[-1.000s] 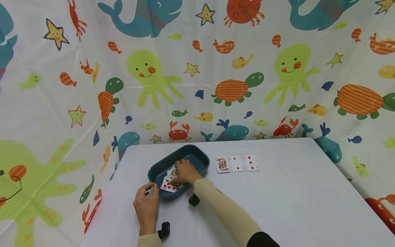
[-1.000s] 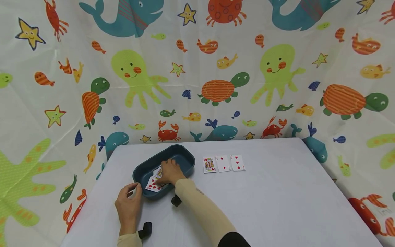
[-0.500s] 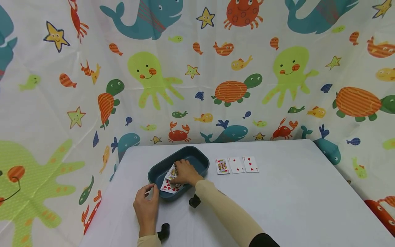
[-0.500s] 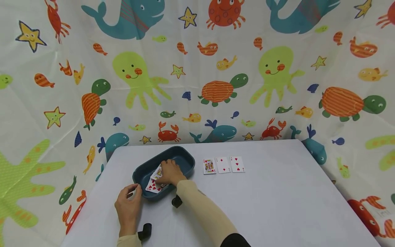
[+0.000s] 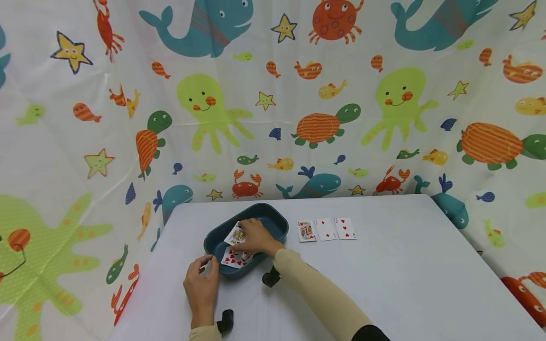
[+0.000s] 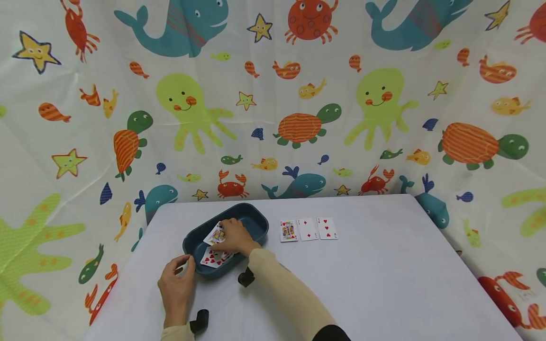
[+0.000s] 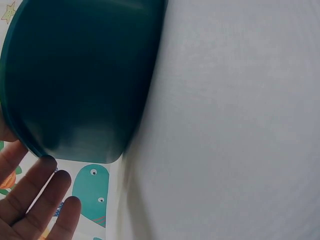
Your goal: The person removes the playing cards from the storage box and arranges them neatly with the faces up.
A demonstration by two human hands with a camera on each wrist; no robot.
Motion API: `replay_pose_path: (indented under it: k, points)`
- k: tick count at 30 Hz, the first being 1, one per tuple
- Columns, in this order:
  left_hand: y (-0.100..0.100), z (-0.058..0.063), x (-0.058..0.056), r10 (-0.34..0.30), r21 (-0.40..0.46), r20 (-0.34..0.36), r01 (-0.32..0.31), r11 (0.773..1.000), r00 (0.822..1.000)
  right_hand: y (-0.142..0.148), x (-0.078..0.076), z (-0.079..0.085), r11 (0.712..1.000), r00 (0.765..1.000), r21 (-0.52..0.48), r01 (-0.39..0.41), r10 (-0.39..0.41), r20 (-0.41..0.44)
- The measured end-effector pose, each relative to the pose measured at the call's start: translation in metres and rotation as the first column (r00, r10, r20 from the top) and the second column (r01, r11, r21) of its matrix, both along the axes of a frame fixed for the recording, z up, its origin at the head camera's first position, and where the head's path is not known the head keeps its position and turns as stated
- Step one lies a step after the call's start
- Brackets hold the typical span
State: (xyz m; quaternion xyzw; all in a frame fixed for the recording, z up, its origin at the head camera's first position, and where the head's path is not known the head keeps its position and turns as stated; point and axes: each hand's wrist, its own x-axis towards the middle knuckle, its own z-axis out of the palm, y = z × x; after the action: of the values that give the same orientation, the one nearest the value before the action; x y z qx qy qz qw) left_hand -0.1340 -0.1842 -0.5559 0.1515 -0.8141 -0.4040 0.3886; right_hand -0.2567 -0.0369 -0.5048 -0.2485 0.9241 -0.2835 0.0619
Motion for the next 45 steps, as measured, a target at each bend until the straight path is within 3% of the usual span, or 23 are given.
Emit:
replay_pose_path:
  k: [13, 25, 45]
  points:
    - [0.000, 0.000, -0.001, -0.003, 0.000, -0.001, 0.003, 1.000, 1.000, 0.014, 0.006, 0.009, 0.987, 0.996, -0.158, 0.023, -0.009, 0.088]
    - [0.000, -0.001, -0.002, -0.010, -0.005, -0.004, 0.010, 1.000, 1.000, 0.025, 0.008, 0.010, 0.973, 0.989, -0.226, 0.043, -0.009, 0.148]
    - [0.002, 0.001, -0.001, 0.004, -0.002, 0.014, -0.004, 1.000, 1.000, 0.030, 0.008, 0.014, 0.964, 0.995, -0.263, 0.036, -0.010, 0.098]
